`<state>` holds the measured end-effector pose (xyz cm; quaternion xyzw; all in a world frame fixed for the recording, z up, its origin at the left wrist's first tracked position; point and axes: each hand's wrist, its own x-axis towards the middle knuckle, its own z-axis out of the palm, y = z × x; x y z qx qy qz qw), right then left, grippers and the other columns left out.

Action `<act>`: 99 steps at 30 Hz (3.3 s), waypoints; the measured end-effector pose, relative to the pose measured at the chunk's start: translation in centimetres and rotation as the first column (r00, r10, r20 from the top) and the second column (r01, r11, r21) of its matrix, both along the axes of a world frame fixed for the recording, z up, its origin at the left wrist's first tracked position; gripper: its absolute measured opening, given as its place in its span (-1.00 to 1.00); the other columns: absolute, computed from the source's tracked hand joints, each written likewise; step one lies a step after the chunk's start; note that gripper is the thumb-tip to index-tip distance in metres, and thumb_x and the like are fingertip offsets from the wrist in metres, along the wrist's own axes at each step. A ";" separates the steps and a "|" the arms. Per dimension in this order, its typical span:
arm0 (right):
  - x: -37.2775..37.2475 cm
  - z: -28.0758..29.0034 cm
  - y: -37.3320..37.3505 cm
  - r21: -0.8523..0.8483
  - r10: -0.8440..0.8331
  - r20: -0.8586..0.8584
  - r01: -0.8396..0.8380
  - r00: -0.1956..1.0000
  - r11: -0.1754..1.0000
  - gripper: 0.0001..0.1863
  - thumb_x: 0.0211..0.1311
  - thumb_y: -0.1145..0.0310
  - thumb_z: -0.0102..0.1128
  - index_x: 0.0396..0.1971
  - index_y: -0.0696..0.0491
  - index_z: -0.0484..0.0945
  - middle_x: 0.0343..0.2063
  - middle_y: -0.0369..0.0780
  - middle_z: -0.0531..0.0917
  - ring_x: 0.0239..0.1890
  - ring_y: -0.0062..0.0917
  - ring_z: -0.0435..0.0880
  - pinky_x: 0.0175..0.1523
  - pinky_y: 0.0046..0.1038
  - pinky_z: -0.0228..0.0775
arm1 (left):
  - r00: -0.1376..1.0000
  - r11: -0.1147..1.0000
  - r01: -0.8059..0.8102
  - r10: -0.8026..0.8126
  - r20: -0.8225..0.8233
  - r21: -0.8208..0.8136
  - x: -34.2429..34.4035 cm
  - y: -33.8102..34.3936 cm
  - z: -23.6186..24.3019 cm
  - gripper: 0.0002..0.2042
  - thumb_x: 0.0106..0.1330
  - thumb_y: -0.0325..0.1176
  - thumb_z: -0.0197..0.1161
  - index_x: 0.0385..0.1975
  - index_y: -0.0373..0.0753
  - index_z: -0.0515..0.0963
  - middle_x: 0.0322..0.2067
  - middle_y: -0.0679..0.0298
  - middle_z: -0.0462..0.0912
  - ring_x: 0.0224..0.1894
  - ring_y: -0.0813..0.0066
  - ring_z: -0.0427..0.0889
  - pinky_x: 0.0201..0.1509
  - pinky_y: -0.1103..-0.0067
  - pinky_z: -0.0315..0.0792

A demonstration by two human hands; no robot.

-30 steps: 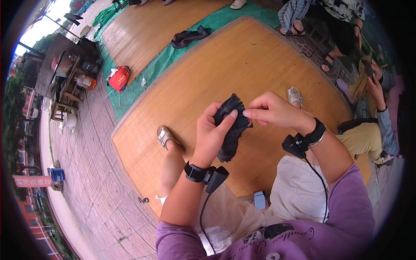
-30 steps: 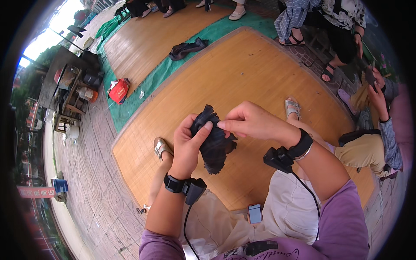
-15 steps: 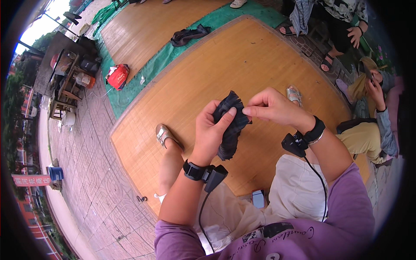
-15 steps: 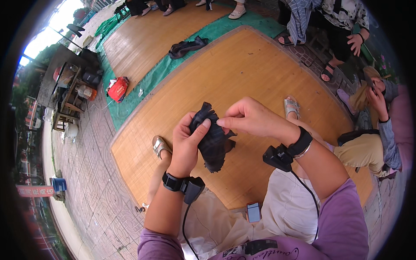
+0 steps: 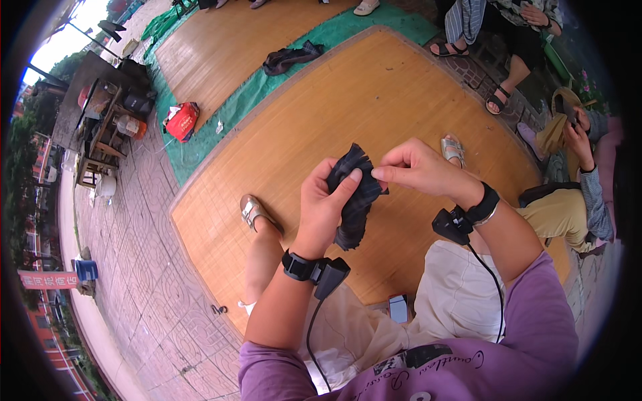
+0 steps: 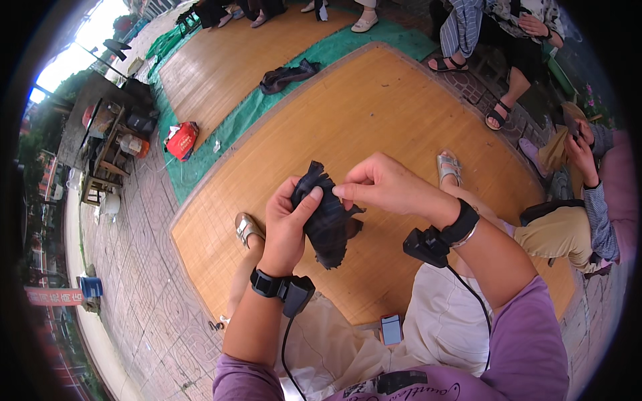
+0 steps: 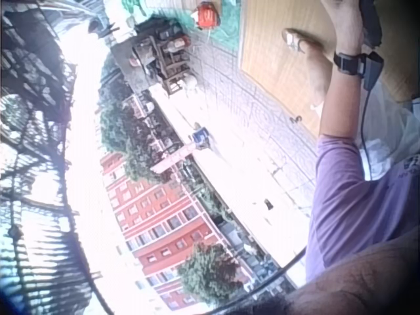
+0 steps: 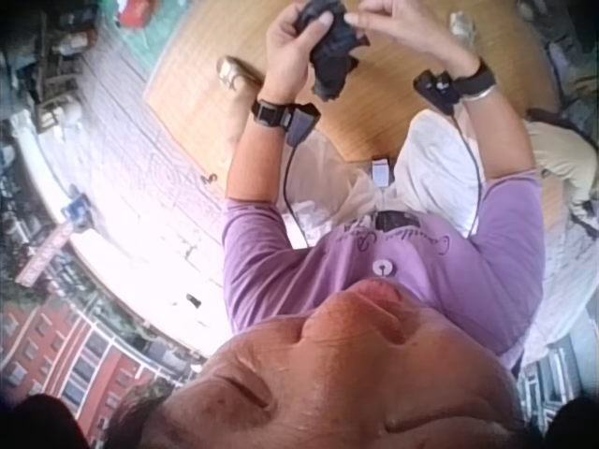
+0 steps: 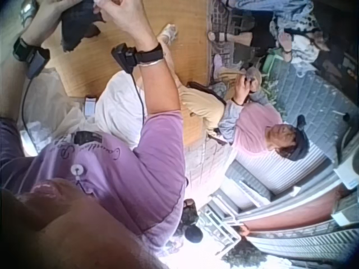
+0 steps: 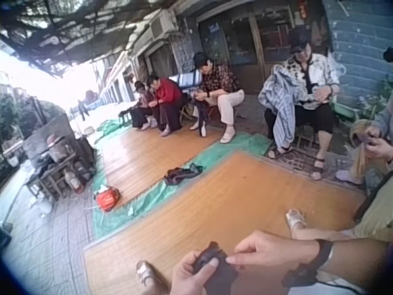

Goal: The person is using small snips to trim excess material or threads from a black leather or thick fabric component.

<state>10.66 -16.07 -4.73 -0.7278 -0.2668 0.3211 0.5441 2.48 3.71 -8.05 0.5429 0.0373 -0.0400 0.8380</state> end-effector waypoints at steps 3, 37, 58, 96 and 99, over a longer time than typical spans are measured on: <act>0.1 -0.6 -0.1 0.016 -0.010 -0.027 0.010 1.000 1.000 -0.67 0.34 0.21 0.20 -0.50 0.16 0.66 -0.66 -0.42 0.55 -0.55 -0.81 0.41 -0.44 -0.65 0.21 | 1.000 1.000 -0.012 0.011 -0.005 -0.017 -0.1 -0.2 0.4 -0.89 0.39 -0.44 0.22 -0.17 -0.30 0.51 -0.28 0.33 0.67 -0.27 0.67 0.63 -0.14 0.69 0.52; -0.3 0.2 -1.3 0.399 -0.112 -0.494 0.339 0.862 0.852 -0.81 0.28 0.36 0.27 -0.15 -0.01 0.51 -0.49 -0.43 0.46 -0.60 -0.88 0.25 -0.57 -0.77 -0.04 | 0.955 0.936 0.295 -0.288 -0.067 0.190 0.9 0.5 -1.6 -0.80 0.32 -0.47 0.31 -0.11 -0.33 0.52 -0.19 0.36 0.65 -0.14 0.66 0.60 0.03 0.63 0.46; 1.3 0.8 -2.8 0.358 -0.382 -0.516 0.598 0.767 0.717 -0.88 0.29 0.32 0.27 -0.29 -0.03 0.50 -0.54 -0.48 0.42 -0.61 -0.92 0.25 -0.61 -0.80 -0.03 | 0.997 1.000 0.002 -0.003 -0.079 -0.012 1.1 0.9 -0.1 -0.74 0.48 -0.29 0.10 -0.07 -0.36 0.57 -0.18 0.33 0.66 -0.16 0.66 0.57 0.03 0.65 0.41; 1.9 -0.2 -2.7 0.342 -0.512 -0.280 0.583 0.812 0.737 -0.83 0.27 0.27 0.28 -0.24 0.02 0.57 -0.49 -0.37 0.59 -0.60 -0.90 0.26 -0.57 -0.75 -0.03 | 0.899 0.903 0.391 -0.334 -0.284 0.176 0.3 -0.3 0.6 -0.59 0.28 -0.40 0.36 0.08 -0.38 0.44 -0.11 0.25 0.66 -0.10 0.56 0.63 0.05 0.58 0.51; 1.9 -0.2 -3.0 0.342 -0.537 -0.251 0.593 0.805 0.729 -0.83 0.28 0.27 0.28 -0.24 0.02 0.57 -0.49 -0.38 0.59 -0.58 -0.91 0.27 -0.55 -0.76 -0.04 | 0.859 0.832 0.490 -0.409 -0.307 0.261 0.5 -0.3 0.1 -0.56 0.23 -0.41 0.41 0.07 -0.38 0.45 -0.14 0.26 0.67 -0.14 0.57 0.64 0.02 0.59 0.52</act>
